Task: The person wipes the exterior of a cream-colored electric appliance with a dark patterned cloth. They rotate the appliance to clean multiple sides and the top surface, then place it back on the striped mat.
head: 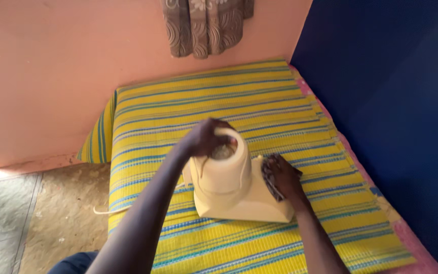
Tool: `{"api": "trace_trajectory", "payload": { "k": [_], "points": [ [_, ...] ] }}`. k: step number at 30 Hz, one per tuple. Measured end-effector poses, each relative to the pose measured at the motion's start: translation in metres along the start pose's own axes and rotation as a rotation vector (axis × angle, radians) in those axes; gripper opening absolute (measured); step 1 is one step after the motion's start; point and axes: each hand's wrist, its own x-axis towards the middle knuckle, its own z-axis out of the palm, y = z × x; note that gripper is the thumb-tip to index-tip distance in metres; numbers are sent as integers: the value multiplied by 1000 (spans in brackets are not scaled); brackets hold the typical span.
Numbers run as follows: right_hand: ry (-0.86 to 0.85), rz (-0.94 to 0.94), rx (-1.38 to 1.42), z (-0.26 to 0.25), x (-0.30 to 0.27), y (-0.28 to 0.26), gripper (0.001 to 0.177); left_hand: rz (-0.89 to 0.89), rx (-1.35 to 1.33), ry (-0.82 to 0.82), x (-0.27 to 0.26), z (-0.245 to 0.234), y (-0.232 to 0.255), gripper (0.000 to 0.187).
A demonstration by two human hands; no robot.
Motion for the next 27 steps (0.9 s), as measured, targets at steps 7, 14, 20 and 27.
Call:
{"api": "trace_trajectory", "payload": {
  "k": [7, 14, 20, 27],
  "points": [
    [690, -370, -426, 54, -120, 0, 67, -12, 4, 104, -24, 9, 15, 33],
    [513, -419, -668, 69, -148, -48, 53, -42, -20, 128, -28, 8, 26, 36],
    [241, -299, -606, 33, -50, -56, 35, -64, -6, 137, -33, 5, 37, 42],
    [293, -381, -632, 10, -26, 12, 42, -49, 40, 134, -34, 3, 38, 45]
  ]
}}
